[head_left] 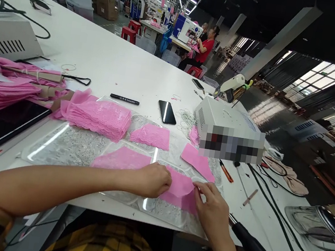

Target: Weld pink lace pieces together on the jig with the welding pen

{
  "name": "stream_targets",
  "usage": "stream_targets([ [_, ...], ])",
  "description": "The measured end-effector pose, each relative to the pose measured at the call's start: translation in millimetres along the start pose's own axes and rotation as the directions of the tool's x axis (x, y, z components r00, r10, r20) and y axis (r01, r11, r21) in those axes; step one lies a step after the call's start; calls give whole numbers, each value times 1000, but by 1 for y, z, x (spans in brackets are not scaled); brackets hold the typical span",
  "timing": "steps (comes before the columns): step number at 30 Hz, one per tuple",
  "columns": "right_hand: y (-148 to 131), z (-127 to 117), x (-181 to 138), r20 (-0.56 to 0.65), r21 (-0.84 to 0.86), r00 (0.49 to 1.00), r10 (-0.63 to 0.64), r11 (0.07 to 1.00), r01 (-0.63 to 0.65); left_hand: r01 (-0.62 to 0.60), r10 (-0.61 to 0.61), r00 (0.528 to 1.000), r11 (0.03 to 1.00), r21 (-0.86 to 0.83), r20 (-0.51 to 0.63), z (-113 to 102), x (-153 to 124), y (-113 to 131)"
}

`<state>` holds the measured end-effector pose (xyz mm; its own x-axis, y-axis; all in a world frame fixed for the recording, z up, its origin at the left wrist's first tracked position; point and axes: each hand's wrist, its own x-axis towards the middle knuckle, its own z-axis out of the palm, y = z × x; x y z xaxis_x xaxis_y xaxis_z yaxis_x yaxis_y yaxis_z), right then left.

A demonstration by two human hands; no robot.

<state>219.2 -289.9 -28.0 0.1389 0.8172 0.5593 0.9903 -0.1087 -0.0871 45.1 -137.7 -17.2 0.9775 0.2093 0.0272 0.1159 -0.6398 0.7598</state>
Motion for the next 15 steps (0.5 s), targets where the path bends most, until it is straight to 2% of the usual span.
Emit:
stream_targets([
  [4,-27,13,39,-44,140,995,-86,986,92,166,-185,980,960,-227,-66,-14,-2,-4],
  [8,-68,28,73,-53,298,968,-244,921,249,298,-375,924,827,-477,-72,-39,-19,-17],
  [9,-80,33,79,-58,336,954,-295,894,297,324,-426,903,766,-556,-59,-44,-26,-20],
  [11,-102,40,87,-67,433,913,-401,813,389,377,-547,837,583,-719,-5,-52,-40,-26],
  [13,-117,46,92,-57,554,881,-469,720,419,407,-640,766,411,-816,60,-55,-53,-30],
  [14,-120,47,93,-36,613,880,-473,685,393,417,-665,743,374,-828,74,-56,-58,-32],
  [15,-120,48,94,-2,662,891,-454,667,342,429,-676,734,384,-818,68,-55,-62,-34],
])
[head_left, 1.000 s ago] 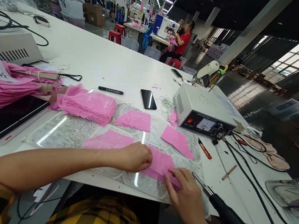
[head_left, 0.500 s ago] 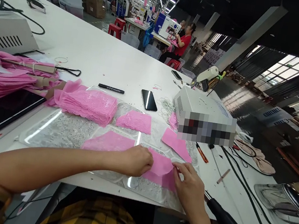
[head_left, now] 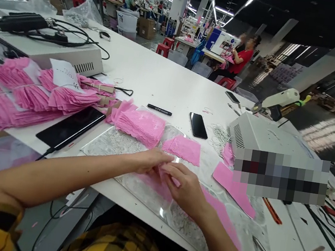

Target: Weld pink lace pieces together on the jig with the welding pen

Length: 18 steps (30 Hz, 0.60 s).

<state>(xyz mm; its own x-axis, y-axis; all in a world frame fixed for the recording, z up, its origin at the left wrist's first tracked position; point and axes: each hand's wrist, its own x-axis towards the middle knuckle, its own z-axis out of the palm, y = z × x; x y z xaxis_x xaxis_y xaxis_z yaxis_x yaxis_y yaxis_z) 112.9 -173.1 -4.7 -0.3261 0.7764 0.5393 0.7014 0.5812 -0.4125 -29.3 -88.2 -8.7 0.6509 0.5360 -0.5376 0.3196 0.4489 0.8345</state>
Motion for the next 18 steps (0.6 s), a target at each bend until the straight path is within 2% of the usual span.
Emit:
stream_targets([
  [2,6,-6,-5,3,67,990,139,988,-139,-21,23,999,998,64,-38,-3,-2,-5],
  [4,16,-18,-16,6,50,953,303,952,-303,-47,58,995,991,128,-86,-3,-3,-8],
  [7,30,-31,-37,56,-84,855,515,856,-510,-85,117,984,972,219,-137,-1,-5,-7],
  [9,33,-33,-47,118,-174,778,617,784,-596,-117,174,974,935,336,-144,0,-8,-5],
  [11,31,-30,-52,174,-226,717,675,736,-638,-159,253,957,865,476,-140,-1,-12,-5],
  [13,29,-26,-50,213,-238,687,694,719,-653,-201,354,925,760,618,-135,-2,-16,-7],
  [16,26,-25,-41,233,-229,688,687,727,-648,-244,487,867,599,763,-105,-5,-23,-14],
  [18,24,-27,-32,244,-241,689,682,731,-639,-252,536,839,531,809,-90,-8,-28,-19],
])
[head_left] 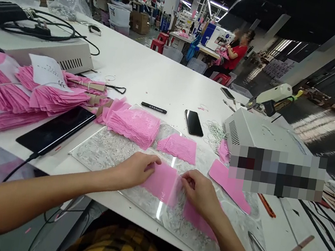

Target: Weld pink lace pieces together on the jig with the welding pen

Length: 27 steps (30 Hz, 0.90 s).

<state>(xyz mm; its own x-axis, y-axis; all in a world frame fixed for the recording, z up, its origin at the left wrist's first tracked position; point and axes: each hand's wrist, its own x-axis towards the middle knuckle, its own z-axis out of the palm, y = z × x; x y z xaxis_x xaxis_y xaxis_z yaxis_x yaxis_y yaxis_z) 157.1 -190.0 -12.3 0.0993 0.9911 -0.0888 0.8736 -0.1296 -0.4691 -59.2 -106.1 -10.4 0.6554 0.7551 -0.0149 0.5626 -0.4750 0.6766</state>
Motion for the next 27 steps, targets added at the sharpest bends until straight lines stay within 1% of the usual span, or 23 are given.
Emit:
stream_targets([
  [5,-16,-9,17,53,-43,999,-5,999,7,-18,21,999,997,72,-44,-4,-13,-9],
  [9,-21,-5,30,108,-52,994,-11,998,16,-48,59,997,980,192,-50,-6,-15,-18],
  [12,-20,-3,34,121,-58,993,-2,998,10,-64,80,996,959,275,-48,-6,-15,-25],
  [15,-20,-4,31,119,-58,993,10,998,-3,-84,103,993,953,290,-53,-6,-15,-29],
  [17,-19,-6,29,115,-51,993,15,999,-9,-122,140,989,958,261,-51,-9,-17,-29],
  [19,-19,-7,25,107,-39,994,19,999,-15,-186,190,982,961,204,-1,-14,-21,-27],
  [21,-18,-7,19,97,-19,995,0,1000,2,-243,232,969,958,155,85,-20,-26,-24],
  [24,-16,-5,0,103,42,988,-118,993,114,-275,241,947,950,149,210,-28,-31,-21],
  [27,-11,-1,-24,133,119,963,-232,969,217,-281,237,934,950,137,269,-30,-29,-23],
])
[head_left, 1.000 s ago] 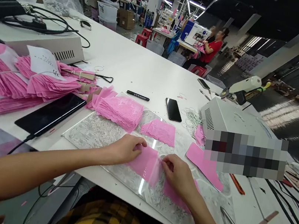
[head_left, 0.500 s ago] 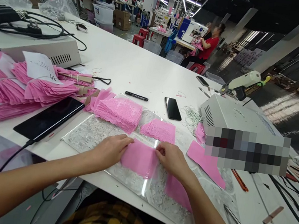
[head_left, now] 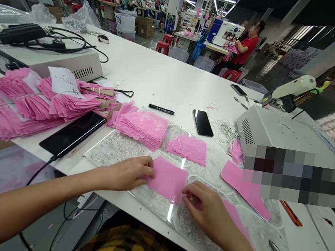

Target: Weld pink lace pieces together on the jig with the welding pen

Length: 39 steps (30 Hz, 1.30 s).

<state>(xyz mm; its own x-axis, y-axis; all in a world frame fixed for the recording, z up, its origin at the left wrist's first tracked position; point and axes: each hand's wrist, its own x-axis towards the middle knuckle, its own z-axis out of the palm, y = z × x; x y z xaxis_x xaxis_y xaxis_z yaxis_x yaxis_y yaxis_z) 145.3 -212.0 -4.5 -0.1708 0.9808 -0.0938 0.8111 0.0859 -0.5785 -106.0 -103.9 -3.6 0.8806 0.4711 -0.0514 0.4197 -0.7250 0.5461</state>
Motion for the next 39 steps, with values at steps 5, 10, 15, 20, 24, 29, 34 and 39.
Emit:
stream_targets([
  [5,3,22,-22,-156,-36,972,-176,984,173,-29,28,999,999,-46,-27,2,5,-7],
  [10,3,41,-20,-317,-211,858,-405,912,352,-71,65,995,994,-87,-79,0,6,-13],
  [15,1,43,-21,-350,-256,841,-413,906,338,-53,53,992,999,-2,-112,-5,4,-21],
  [20,3,43,-25,-351,-232,851,-390,917,324,-93,106,990,986,141,-87,-7,-4,-25],
  [24,3,46,-25,-369,-227,862,-347,933,279,-131,151,984,970,203,-89,-8,-10,-22],
  [29,3,44,-27,-408,-196,862,-301,951,239,-148,173,980,963,226,-96,-12,-11,-17],
  [34,15,30,-60,-630,-62,758,-166,985,164,-187,239,965,916,355,-106,-15,5,-5],
  [39,43,36,-140,-714,363,584,386,918,-163,-401,431,902,837,373,4,-1,55,25],
])
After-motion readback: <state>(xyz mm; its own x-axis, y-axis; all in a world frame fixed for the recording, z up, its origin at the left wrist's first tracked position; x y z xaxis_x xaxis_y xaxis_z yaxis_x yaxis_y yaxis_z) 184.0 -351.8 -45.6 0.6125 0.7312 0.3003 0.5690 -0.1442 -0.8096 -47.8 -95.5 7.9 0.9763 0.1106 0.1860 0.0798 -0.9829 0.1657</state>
